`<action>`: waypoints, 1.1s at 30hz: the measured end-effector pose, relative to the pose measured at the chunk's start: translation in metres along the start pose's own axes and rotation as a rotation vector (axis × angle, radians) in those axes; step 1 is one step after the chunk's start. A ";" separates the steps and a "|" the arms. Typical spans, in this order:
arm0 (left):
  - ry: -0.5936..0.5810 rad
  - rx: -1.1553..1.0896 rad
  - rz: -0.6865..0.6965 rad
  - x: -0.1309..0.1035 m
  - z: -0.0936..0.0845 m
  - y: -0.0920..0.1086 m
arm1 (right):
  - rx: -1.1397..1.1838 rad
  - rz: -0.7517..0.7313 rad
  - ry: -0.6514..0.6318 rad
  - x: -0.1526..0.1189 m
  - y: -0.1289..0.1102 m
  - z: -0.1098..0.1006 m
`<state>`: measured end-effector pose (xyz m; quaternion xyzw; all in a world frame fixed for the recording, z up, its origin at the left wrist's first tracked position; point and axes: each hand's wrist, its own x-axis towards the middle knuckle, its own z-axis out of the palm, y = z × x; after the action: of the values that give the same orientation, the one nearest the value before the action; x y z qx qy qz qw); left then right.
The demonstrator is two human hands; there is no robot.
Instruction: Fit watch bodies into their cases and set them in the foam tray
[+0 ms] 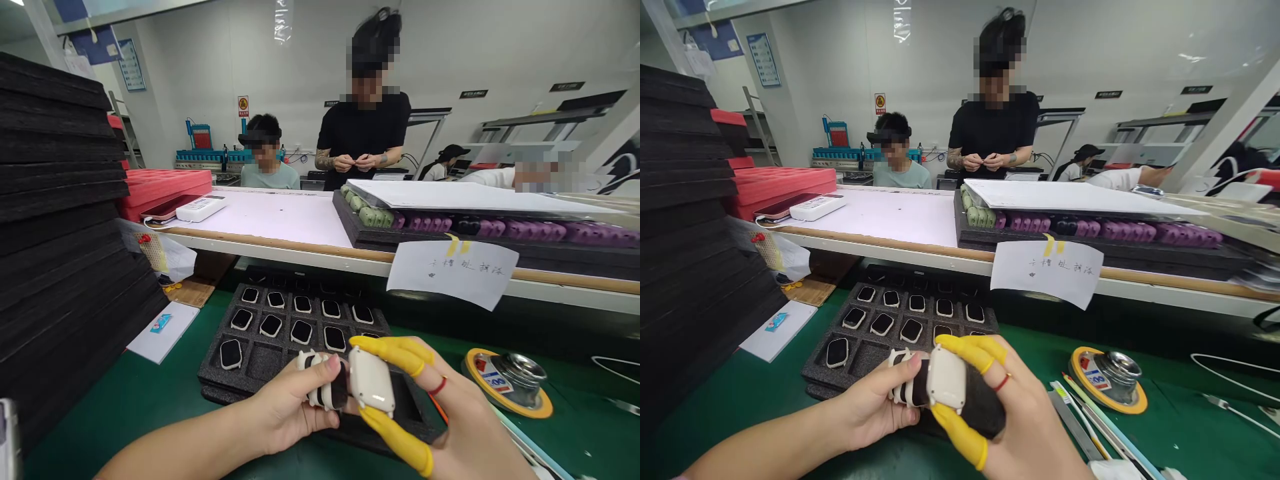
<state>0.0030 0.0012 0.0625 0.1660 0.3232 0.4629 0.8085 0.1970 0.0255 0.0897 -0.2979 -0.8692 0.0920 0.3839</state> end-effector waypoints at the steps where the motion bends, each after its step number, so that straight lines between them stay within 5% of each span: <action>1: 0.022 -0.011 -0.006 0.001 0.000 0.002 | -0.021 0.029 0.013 -0.005 0.006 -0.001; 5: 0.085 -0.074 -0.051 0.005 -0.002 0.008 | -0.171 0.083 0.047 -0.029 0.033 -0.004; 11: 0.085 -0.107 -0.056 0.001 0.003 0.019 | -0.244 0.192 -0.103 -0.070 0.068 0.011; 16: 0.056 -0.093 0.156 -0.021 0.011 0.051 | -0.137 0.425 -0.253 -0.093 0.079 0.026; 24: 0.211 0.010 0.600 -0.063 0.027 0.108 | -0.065 0.493 -0.315 -0.086 0.071 0.025; 33: 0.318 0.306 0.730 -0.074 0.040 0.135 | -0.155 0.519 -0.357 -0.066 0.065 0.011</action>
<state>-0.0835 0.0091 0.1957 0.3141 0.4287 0.6855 0.4976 0.2529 0.0402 0.0167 -0.5170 -0.8222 0.1713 0.1652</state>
